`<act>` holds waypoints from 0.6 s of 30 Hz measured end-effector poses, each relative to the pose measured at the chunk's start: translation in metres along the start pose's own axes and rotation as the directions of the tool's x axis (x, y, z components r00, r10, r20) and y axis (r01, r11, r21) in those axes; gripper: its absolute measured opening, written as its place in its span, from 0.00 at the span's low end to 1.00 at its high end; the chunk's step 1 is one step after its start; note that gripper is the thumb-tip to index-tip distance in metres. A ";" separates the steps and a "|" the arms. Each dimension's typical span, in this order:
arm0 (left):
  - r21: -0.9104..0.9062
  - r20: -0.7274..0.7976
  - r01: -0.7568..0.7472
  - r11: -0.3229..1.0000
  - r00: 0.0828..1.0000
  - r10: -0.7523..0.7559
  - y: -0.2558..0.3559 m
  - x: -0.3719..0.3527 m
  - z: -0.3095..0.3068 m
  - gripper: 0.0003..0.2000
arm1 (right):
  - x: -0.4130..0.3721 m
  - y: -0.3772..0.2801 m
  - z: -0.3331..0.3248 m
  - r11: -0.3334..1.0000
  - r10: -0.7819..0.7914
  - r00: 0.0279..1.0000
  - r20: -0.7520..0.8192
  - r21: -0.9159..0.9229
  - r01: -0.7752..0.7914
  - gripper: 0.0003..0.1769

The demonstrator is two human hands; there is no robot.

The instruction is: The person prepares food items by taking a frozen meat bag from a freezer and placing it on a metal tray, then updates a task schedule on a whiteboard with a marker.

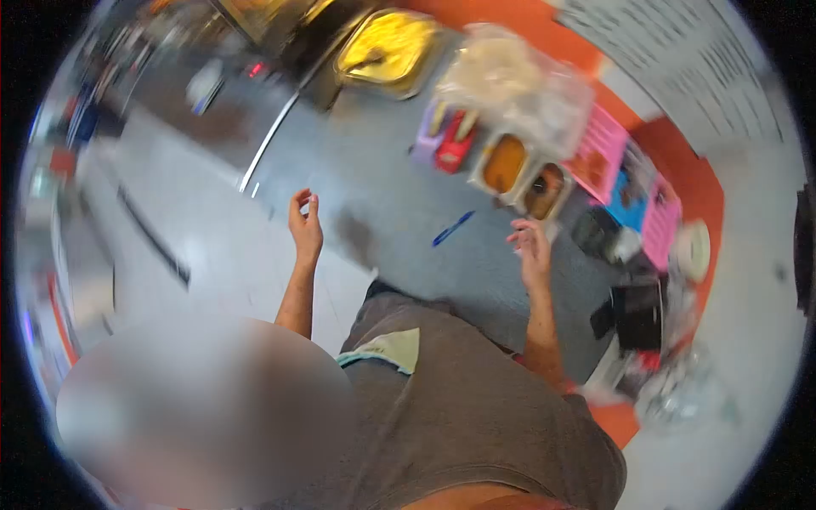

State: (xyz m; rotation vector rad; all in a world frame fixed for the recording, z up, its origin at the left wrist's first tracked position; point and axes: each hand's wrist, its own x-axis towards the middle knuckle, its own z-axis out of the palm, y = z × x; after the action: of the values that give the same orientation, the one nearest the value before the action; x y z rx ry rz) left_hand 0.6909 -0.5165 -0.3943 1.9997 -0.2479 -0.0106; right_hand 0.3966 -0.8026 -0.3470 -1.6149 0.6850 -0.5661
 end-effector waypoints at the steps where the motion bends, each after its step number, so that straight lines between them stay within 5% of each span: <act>1: -0.034 -0.091 0.110 0.993 0.989 -0.113 -0.016 -0.032 -0.027 0.15 | -0.006 0.001 0.018 0.999 0.004 0.984 0.177 0.040 -0.011 0.11; 2: -0.001 -0.199 0.156 0.988 0.968 -0.153 -0.033 -0.062 -0.049 0.14 | -0.012 -0.003 0.034 0.999 0.019 0.958 0.285 0.035 -0.030 0.11; 4: -0.090 -0.275 0.308 0.947 0.906 -0.321 -0.083 -0.123 -0.084 0.13 | -0.028 -0.015 0.067 0.938 0.171 0.762 0.624 -0.340 0.068 0.13; 8: -0.301 -0.346 0.391 0.870 0.805 -0.482 -0.093 -0.218 -0.110 0.13 | -0.049 -0.004 0.102 0.904 0.175 0.559 0.810 -0.357 0.234 0.13; 14: -0.490 -0.240 0.579 0.651 0.629 -0.740 -0.145 -0.351 -0.109 0.14 | -0.112 0.031 0.143 0.812 0.265 0.452 0.852 -0.450 0.372 0.10; 16: -0.518 -0.191 0.645 0.561 0.552 -0.811 -0.154 -0.384 -0.099 0.13 | -0.146 0.064 0.156 0.862 0.397 0.251 0.883 -0.452 0.229 0.10; 18: -0.417 -0.142 0.681 0.601 0.604 -0.784 -0.174 -0.428 -0.087 0.15 | -0.177 0.121 0.164 0.783 0.617 0.132 0.776 -0.623 -0.001 0.09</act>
State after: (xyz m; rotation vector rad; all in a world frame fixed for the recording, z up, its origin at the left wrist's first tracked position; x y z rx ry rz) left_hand 0.3123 -0.2911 -0.5574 1.6001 0.7864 -0.2543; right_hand 0.3726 -0.5741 -0.4881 -1.7784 0.1137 1.1274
